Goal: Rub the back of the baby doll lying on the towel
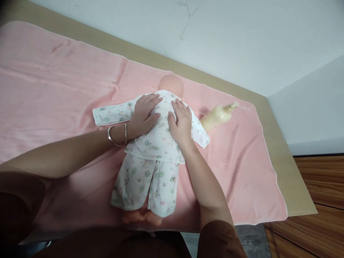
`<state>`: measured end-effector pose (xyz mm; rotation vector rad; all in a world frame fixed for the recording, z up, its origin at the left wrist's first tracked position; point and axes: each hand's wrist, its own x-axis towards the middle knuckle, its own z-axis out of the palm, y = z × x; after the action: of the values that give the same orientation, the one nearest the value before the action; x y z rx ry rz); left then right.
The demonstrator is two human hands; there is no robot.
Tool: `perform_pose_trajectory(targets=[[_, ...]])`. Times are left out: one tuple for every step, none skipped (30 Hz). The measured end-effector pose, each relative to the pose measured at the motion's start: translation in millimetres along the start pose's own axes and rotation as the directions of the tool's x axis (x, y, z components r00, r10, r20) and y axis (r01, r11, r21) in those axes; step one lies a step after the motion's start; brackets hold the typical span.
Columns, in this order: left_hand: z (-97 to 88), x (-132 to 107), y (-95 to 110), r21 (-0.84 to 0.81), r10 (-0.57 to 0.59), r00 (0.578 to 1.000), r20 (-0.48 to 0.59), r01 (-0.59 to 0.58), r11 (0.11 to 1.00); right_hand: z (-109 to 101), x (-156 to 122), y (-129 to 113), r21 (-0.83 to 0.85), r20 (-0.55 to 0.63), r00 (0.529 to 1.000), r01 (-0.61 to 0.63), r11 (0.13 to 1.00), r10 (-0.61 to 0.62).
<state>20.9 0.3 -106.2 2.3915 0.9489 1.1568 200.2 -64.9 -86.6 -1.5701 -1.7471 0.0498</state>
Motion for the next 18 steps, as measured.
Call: perform_pose_trajectory(targets=[[0.1,0.2,0.2,0.002,0.0,1.0,-0.002,0.0,1.0,0.2,-0.1,0.4,0.001,-0.004,1.0,0.002,1.0,-0.002],[0.2,0.3,0.4,0.007,-0.002,1.0,-0.004,0.002,1.0,0.4,-0.2,0.7,0.001,-0.007,1.0,0.005,1.0,-0.005],[0.4,0.5,0.4,0.012,-0.004,1.0,-0.005,0.004,1.0,0.6,-0.2,1.0,0.001,-0.009,1.0,0.007,1.0,-0.007],[0.6,0.6,0.5,0.018,-0.006,1.0,-0.005,0.006,1.0,0.6,-0.3,1.1,0.0,-0.01,1.0,0.008,1.0,-0.008],[0.8,0.8,0.4,0.023,-0.008,1.0,-0.005,0.008,1.0,0.6,-0.2,1.2,0.0,-0.011,1.0,0.008,1.0,-0.008],[1.1,0.8,0.4,0.026,-0.009,1.0,-0.006,0.009,1.0,0.5,-0.2,1.2,0.001,-0.011,1.0,0.008,1.0,-0.008],[1.2,0.9,0.4,0.026,-0.01,1.0,-0.006,0.01,1.0,0.3,-0.1,1.1,0.003,-0.011,1.0,0.007,1.0,-0.007],[1.2,0.9,0.6,0.026,-0.01,1.0,-0.007,0.01,1.0,0.0,0.0,0.9,0.005,-0.009,1.0,0.004,1.0,-0.004],[1.1,1.0,1.0,0.024,-0.011,1.0,-0.007,0.011,1.0,-0.3,0.2,0.5,0.006,-0.004,1.0,0.001,1.0,-0.001],[0.8,1.1,1.6,0.023,-0.014,1.0,-0.006,0.014,1.0,-0.7,0.4,0.1,0.007,0.003,1.0,-0.002,1.0,0.002],[0.4,1.2,2.4,0.022,-0.02,1.0,-0.002,0.02,1.0,-1.1,0.5,-0.3,0.007,0.011,1.0,-0.006,1.0,0.006],[0.0,1.3,3.2,0.021,-0.028,1.0,0.004,0.028,0.999,-1.5,0.7,-0.7,0.007,0.018,1.0,-0.008,1.0,0.008],[-0.4,1.5,3.9,0.02,-0.038,0.999,0.011,0.038,0.999,-1.8,0.8,-1.0,0.007,0.023,1.0,-0.01,1.0,0.01],[-0.8,1.7,4.4,0.017,-0.049,0.999,0.019,0.049,0.999,-1.9,0.8,-1.2,0.007,0.027,1.0,-0.011,1.0,0.011],[-1.0,1.9,4.7,0.014,-0.058,0.998,0.025,0.058,0.998,-2.0,0.9,-1.3,0.006,0.028,1.0,-0.013,1.0,0.013],[-1.1,2.1,4.7,0.01,-0.063,0.998,0.029,0.062,0.998,-1.9,0.9,-1.2,0.006,0.029,0.999,-0.015,1.0,0.015],[-1.1,2.3,4.5,0.008,-0.062,0.998,0.033,0.062,0.998,-1.8,0.8,-1.0,0.005,0.03,0.999,-0.016,1.0,0.015],[-1.0,2.5,4.3,0.008,-0.06,0.998,0.034,0.06,0.998,-1.6,0.8,-0.7,0.004,0.03,0.999,-0.016,1.0,0.015]])
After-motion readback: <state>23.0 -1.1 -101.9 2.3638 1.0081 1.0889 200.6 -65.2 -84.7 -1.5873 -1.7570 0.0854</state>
